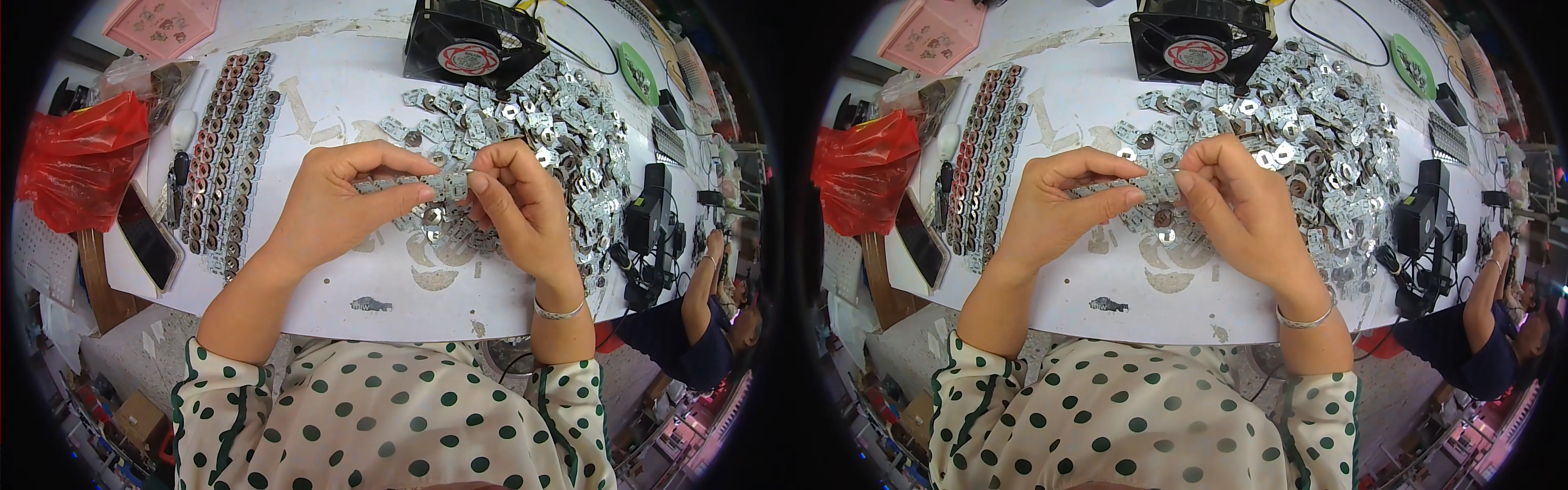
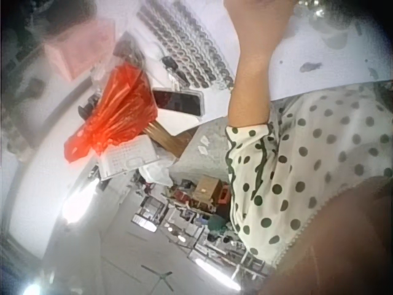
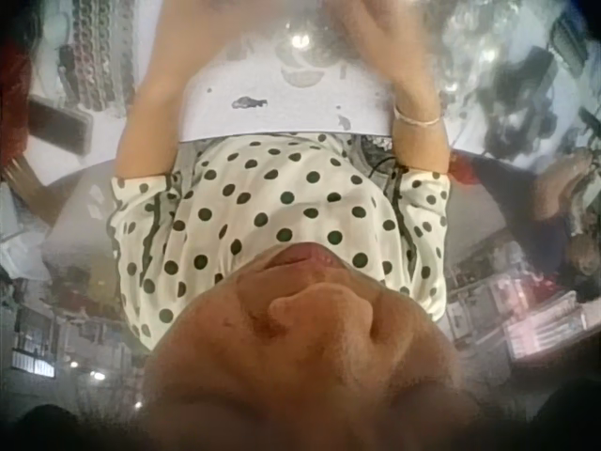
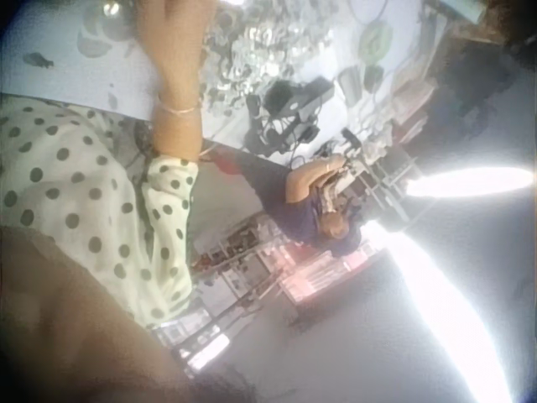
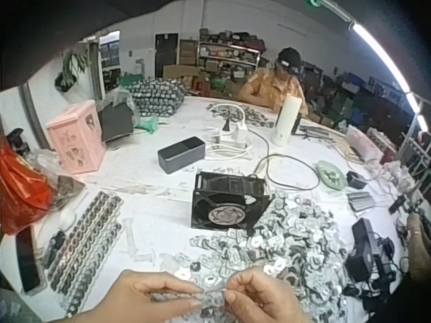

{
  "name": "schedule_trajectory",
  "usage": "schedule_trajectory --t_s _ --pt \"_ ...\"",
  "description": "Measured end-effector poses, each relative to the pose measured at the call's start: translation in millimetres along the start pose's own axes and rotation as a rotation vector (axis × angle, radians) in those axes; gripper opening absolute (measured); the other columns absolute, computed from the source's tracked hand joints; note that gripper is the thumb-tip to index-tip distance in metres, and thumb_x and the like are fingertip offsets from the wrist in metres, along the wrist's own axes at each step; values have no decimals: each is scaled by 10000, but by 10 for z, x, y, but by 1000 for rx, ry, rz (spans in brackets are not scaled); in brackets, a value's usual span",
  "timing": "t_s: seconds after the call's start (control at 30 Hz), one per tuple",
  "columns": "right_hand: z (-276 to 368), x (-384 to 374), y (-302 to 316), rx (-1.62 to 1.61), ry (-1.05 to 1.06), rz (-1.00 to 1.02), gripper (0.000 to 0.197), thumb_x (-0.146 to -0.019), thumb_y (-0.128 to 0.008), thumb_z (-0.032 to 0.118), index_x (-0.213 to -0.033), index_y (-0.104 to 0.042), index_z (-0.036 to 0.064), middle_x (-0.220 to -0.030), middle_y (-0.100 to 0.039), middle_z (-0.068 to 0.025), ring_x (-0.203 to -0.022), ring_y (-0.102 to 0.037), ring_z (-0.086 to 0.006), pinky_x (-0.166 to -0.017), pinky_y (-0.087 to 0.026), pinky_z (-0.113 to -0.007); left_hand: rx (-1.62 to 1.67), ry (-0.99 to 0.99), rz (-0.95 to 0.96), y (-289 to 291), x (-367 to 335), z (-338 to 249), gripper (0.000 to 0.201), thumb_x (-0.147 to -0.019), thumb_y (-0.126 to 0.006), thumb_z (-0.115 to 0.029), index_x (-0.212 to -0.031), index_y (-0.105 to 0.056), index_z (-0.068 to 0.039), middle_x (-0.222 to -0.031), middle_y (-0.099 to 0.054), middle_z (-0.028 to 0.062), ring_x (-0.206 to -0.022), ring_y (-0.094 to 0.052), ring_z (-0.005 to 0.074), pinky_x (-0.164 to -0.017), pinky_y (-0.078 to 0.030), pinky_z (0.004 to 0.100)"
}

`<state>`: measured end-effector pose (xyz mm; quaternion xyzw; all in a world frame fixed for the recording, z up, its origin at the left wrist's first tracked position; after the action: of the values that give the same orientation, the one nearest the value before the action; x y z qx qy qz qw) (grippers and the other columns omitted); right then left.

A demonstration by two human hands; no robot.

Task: The person tests LED components on a workbench by pressing button cell batteries against their electrical contacts by hand to illuminate them.

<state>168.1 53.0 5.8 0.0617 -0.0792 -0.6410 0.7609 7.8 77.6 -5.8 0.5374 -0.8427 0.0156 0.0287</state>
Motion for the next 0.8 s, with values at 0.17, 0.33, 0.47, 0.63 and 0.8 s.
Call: schedule_trajectory --t_s 0.17,0.33,0.47,0.63,0.8 --pt "85 27 -27 296 28 4 109 -947 -601 120 -925 -634 18 -689 -651 -24 -661 -633 -74 -575 -488 -225 -39 -21 -17 19 -4 6 200 -792 -750 -26 -988 -714 -6 -911 -706 55 -847 -640 96 -752 -511 218" --pt "-41 95 -67 -63 -125 93 156 -952 -597 148 -884 -634 12 -639 -614 -4 -561 -550 -49 -501 -421 -197 160 302 125 -68 47 166 196 -795 -736 6 -984 -687 21 -918 -706 79 -817 -654 120 -749 -528 238" --pt "-178 106 -161 -442 -263 135 152 -959 -585 147 -884 -613 17 -639 -589 20 -532 -486 -30 -480 -367 -184 245 258 165 -130 47 175 215 -788 -739 18 -994 -675 30 -925 -704 90 -811 -665 140 -754 -538 252" --pt "-135 47 2 -242 -60 -127 118 -953 -587 121 -873 -594 34 -629 -548 43 -541 -459 -15 -482 -350 -179 -198 -332 -47 -72 72 -284 196 -770 -742 32 -958 -701 -5 -933 -709 105 -855 -674 154 -765 -538 258" --pt "-142 40 35 48 17 -140 121 -949 -584 112 -857 -581 35 -610 -523 57 -538 -448 -9 -474 -344 -181 -356 -414 -135 -111 113 -328 203 -757 -741 41 -949 -710 -18 -941 -708 112 -849 -674 167 -751 -534 257"
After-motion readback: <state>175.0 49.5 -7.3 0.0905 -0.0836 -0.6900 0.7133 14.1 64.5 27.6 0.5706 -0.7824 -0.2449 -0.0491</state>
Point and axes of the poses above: each hand's wrist, its own x-axis away from the middle knuckle, its own y-axis out of the back of the hand, z = x × y, the point moved 9 cm from there along -x, towards the middle knuckle
